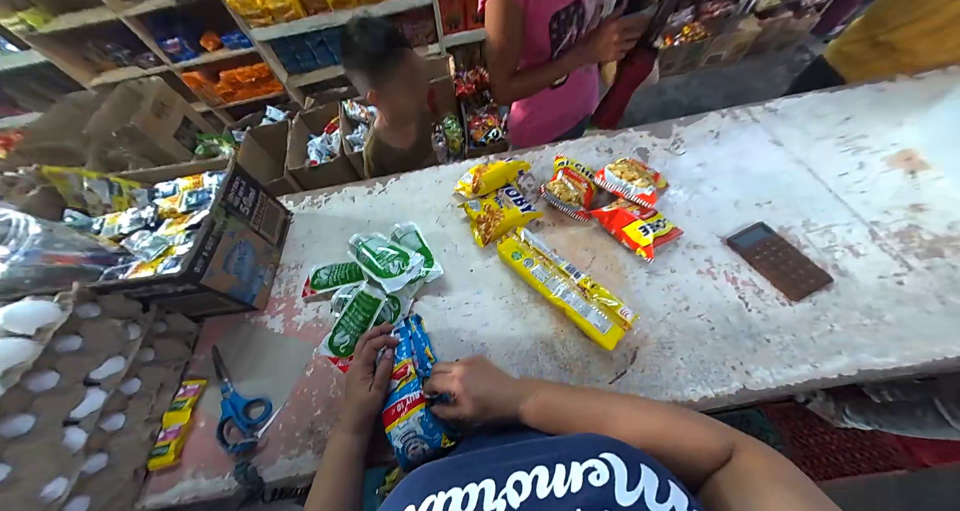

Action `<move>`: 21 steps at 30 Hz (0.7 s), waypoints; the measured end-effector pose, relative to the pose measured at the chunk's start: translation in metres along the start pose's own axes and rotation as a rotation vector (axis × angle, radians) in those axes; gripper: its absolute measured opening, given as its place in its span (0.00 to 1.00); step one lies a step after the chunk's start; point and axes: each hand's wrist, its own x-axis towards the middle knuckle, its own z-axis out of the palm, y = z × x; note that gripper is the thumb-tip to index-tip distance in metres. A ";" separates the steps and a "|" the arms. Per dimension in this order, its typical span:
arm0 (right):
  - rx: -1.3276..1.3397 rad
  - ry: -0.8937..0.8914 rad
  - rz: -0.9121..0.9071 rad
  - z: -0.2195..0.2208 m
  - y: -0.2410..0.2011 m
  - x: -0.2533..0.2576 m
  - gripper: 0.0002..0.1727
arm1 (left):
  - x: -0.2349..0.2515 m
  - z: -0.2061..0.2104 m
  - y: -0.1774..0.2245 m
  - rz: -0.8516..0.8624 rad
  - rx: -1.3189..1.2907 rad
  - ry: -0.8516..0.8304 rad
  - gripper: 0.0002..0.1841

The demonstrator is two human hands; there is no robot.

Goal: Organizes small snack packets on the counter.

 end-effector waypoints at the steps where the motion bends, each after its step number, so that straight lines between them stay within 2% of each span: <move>1: -0.011 0.021 -0.009 0.001 0.000 0.002 0.12 | 0.001 0.002 0.003 -0.006 0.017 0.007 0.20; 4: -0.068 0.100 -0.062 0.012 0.001 0.008 0.10 | -0.001 0.005 0.007 -0.022 0.081 0.039 0.19; 7: -0.133 0.167 -0.092 0.019 0.001 0.010 0.08 | -0.003 0.003 0.011 -0.003 0.285 0.124 0.19; 9: -0.152 0.167 -0.070 0.020 0.002 0.009 0.08 | -0.006 -0.001 0.029 -0.034 0.443 0.192 0.22; 11: -0.126 0.125 -0.016 0.015 0.001 0.007 0.09 | -0.012 -0.004 0.060 -0.128 0.467 0.206 0.24; 14: 0.050 0.064 0.118 0.007 -0.003 0.005 0.13 | -0.027 -0.009 0.106 -0.335 0.369 0.012 0.32; 16: 0.222 0.070 0.171 0.005 -0.003 0.005 0.16 | -0.042 0.001 0.112 -0.418 0.388 -0.067 0.38; 19: 0.406 0.076 0.278 0.000 -0.006 0.009 0.19 | -0.056 0.015 0.107 -0.402 0.464 0.019 0.35; 21: 0.511 0.173 0.363 -0.002 -0.003 0.008 0.20 | -0.053 0.005 0.111 -0.455 0.408 -0.025 0.32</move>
